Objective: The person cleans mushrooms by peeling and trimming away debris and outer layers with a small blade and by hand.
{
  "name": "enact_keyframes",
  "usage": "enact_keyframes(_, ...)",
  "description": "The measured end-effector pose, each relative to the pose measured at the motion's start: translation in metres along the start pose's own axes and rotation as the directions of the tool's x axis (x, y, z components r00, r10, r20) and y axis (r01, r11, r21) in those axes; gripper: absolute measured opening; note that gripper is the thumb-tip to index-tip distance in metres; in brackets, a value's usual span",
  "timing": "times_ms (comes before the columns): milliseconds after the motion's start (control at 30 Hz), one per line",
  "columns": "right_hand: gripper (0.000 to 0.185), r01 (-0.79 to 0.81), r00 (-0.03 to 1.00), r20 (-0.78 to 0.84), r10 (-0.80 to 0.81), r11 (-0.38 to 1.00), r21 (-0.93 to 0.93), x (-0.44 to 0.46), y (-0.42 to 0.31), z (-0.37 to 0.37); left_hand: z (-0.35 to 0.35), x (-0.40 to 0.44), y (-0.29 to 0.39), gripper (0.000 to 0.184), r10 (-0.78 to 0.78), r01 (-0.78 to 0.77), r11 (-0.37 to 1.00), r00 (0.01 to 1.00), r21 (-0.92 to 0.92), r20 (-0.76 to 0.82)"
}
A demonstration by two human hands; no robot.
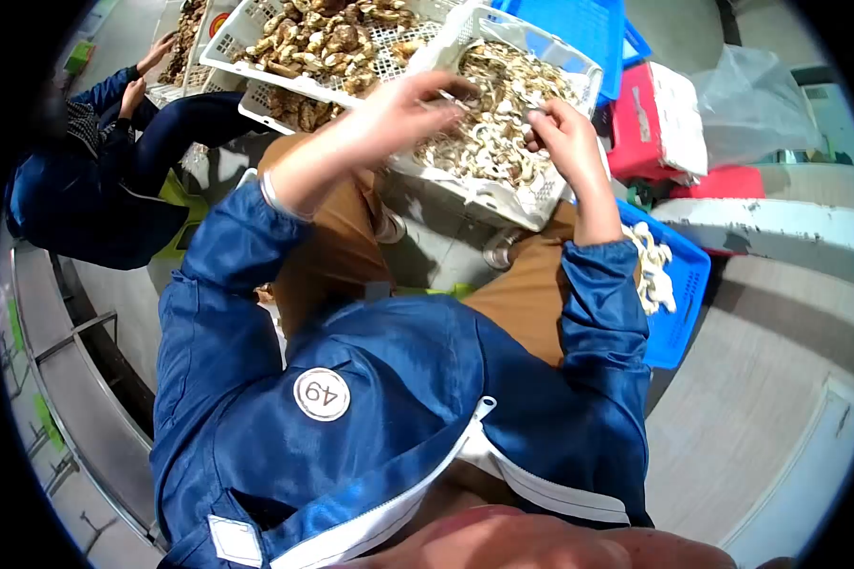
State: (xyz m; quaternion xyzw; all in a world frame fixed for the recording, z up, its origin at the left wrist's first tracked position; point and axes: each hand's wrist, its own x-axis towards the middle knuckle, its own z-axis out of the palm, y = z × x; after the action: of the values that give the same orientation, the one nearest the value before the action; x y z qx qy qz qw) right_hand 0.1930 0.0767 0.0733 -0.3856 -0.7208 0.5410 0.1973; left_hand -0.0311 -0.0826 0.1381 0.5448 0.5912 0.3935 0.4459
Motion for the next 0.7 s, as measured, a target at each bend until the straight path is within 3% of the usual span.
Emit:
enact_keyframes(33,0.018,0.011,1.000,0.012,-0.012,1.000,0.023,0.013,0.010,-0.003,-0.035,0.026,-0.028,0.035,0.031,-0.007,0.982,0.991,0.188,-0.129)
enact_keyframes(67,0.017,0.025,0.999,0.023,-0.027,0.998,0.058,0.026,0.033,0.003,-0.067,0.046,-0.064,0.037,0.016,0.029,0.984,0.968,0.176,-0.250)
enact_keyframes(100,0.017,0.006,1.000,0.024,-0.007,0.999,0.043,0.039,0.037,0.006,-0.100,0.062,-0.057,0.035,-0.196,0.282,0.935,0.917,0.216,-0.347)
enact_keyframes(133,0.017,-0.004,1.000,0.017,0.003,0.998,0.068,0.043,0.049,0.009,-0.136,0.086,-0.102,0.041,-0.026,0.182,0.922,0.910,0.343,-0.413)
enact_keyframes(200,0.017,-0.071,0.997,0.007,0.071,0.997,0.039,0.052,0.057,0.021,-0.158,0.115,-0.114,0.032,-0.209,0.320,0.938,0.830,0.135,-0.517)
enact_keyframes(267,0.017,-0.033,0.999,-0.010,0.031,0.970,-0.241,0.061,0.088,0.028,-0.171,0.139,-0.117,0.031,-0.264,0.351,0.849,0.929,0.395,-0.258)
enact_keyframes(300,0.016,-0.001,1.000,0.000,0.001,0.929,-0.370,0.059,0.067,0.032,-0.173,0.155,-0.138,0.030,-0.263,0.323,0.770,0.946,0.550,-0.187)
enact_keyframes(333,0.017,0.046,0.999,0.040,-0.034,0.925,-0.376,0.061,0.063,0.035,-0.174,0.166,-0.154,0.032,-0.200,0.185,0.751,0.979,0.634,-0.049)
enact_keyframes(400,0.017,0.006,0.995,0.089,0.035,0.908,-0.418,0.066,0.063,0.036,-0.167,0.177,-0.160,0.036,-0.275,0.151,0.598,0.961,0.787,0.025)
enact_keyframes(433,0.017,-0.013,0.995,0.089,0.054,0.913,-0.407,0.068,0.065,0.036,-0.165,0.187,-0.177,0.034,-0.232,0.036,0.567,0.966,0.823,0.117)
enact_keyframes(467,0.017,-0.007,0.994,0.092,0.051,0.904,-0.427,0.069,0.065,0.038,-0.153,0.187,-0.162,0.031,-0.336,0.189,0.516,0.942,0.836,-0.005)
enact_keyframes(533,0.017,0.006,0.995,0.094,0.043,0.883,-0.469,0.071,0.067,0.039,-0.150,0.196,-0.183,0.030,-0.126,0.060,0.512,0.992,0.857,0.006)
enact_keyframes(600,0.016,-0.042,0.989,0.103,0.103,0.876,-0.481,0.072,0.068,0.039,-0.146,0.191,-0.178,0.030,-0.174,0.059,0.484,0.984,0.873,0.030)
enact_keyframes(633,0.016,-0.037,0.990,0.102,0.097,0.877,-0.479,0.070,0.063,0.040,-0.140,0.181,-0.144,0.031,-0.264,0.047,0.541,0.957,0.840,0.116)
enact_keyframes(667,0.016,-0.029,0.991,0.101,0.087,0.878,-0.477,0.069,0.059,0.041,-0.141,0.182,-0.139,0.029,-0.330,-0.068,0.635,0.877,0.769,0.350)
enact_keyframes(700,0.016,-0.023,0.990,0.108,0.086,0.876,-0.482,0.069,0.058,0.042,-0.129,0.173,-0.148,0.042,-0.406,0.011,0.660,0.846,0.751,0.345)
